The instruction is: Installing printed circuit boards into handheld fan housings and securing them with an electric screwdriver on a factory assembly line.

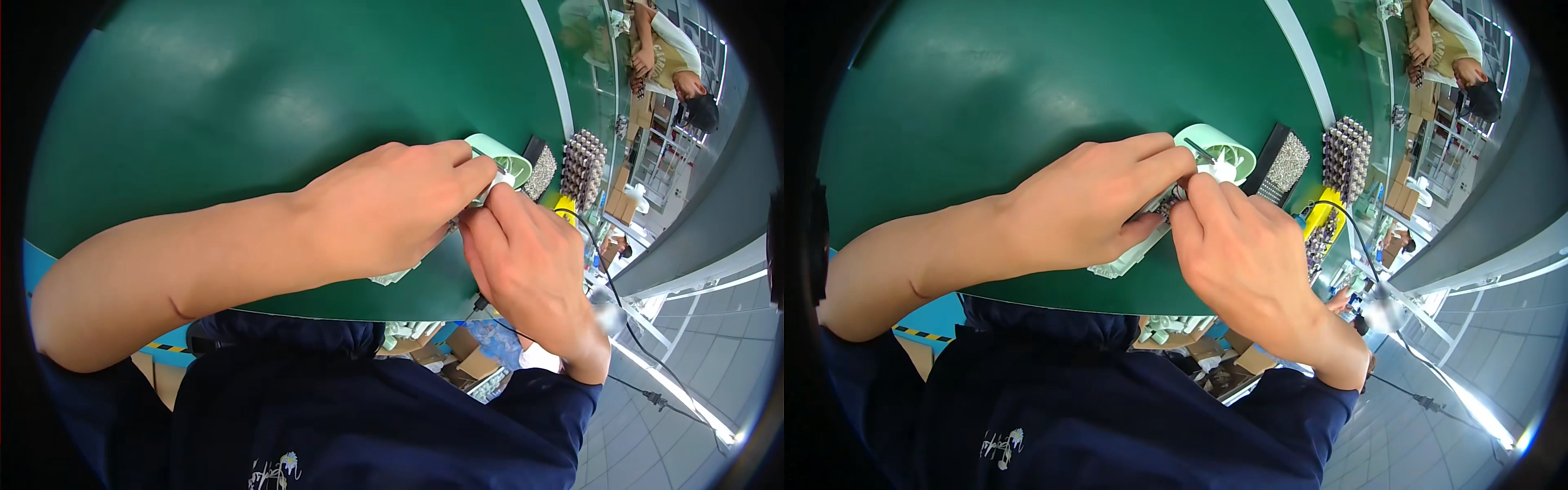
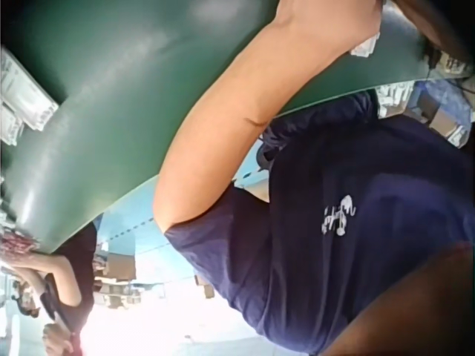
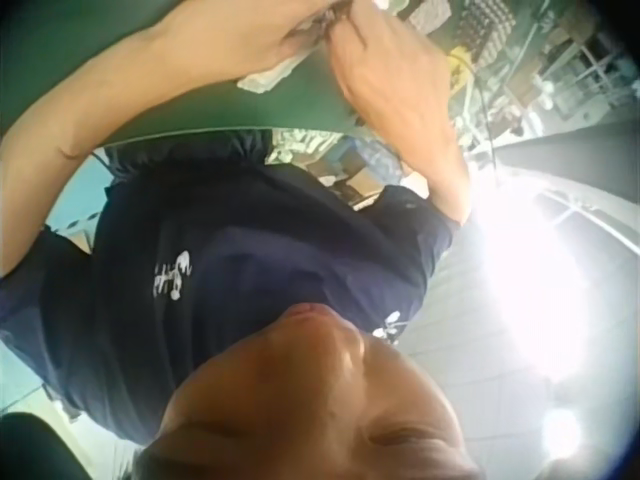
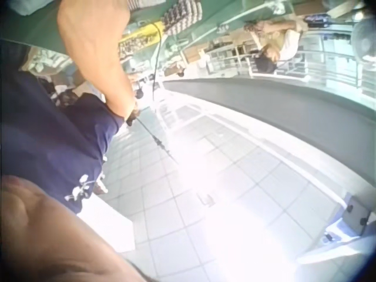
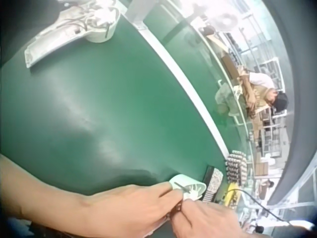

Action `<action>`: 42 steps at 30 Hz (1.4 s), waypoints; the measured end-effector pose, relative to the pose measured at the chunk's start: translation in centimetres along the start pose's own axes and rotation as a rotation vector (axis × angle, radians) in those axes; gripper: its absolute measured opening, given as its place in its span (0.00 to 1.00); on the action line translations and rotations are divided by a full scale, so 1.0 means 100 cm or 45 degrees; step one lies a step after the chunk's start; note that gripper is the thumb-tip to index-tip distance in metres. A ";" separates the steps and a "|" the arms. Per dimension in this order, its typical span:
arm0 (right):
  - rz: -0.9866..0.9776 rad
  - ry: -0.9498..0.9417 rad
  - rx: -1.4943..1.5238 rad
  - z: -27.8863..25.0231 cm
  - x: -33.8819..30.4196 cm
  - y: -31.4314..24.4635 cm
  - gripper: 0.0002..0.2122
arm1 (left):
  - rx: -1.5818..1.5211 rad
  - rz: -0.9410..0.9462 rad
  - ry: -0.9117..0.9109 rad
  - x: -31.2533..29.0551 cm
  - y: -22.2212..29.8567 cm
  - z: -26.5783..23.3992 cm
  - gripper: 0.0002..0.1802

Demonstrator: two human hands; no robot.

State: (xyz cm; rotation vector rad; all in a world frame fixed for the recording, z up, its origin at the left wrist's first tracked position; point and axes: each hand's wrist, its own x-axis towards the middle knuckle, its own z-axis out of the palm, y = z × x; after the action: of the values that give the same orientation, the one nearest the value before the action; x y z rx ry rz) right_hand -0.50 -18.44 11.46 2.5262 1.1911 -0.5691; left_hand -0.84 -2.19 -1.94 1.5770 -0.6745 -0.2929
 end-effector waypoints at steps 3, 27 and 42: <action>0.025 -0.019 -0.026 0.000 0.000 -0.003 0.07 | -0.004 -0.016 -0.013 0.000 0.000 0.001 0.25; 1.079 0.892 2.790 0.085 -0.044 -0.075 0.23 | -0.226 -0.071 0.024 0.007 0.012 -0.002 0.21; 0.875 1.018 3.100 0.079 0.004 -0.070 0.13 | -0.007 0.198 0.431 -0.005 0.018 -0.007 0.25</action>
State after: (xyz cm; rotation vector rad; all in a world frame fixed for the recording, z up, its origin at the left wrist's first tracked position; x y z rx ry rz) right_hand -7.54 -17.16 3.66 -1.0723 0.5409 0.2622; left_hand -1.25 -1.33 -0.18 1.5123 -0.5265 0.0877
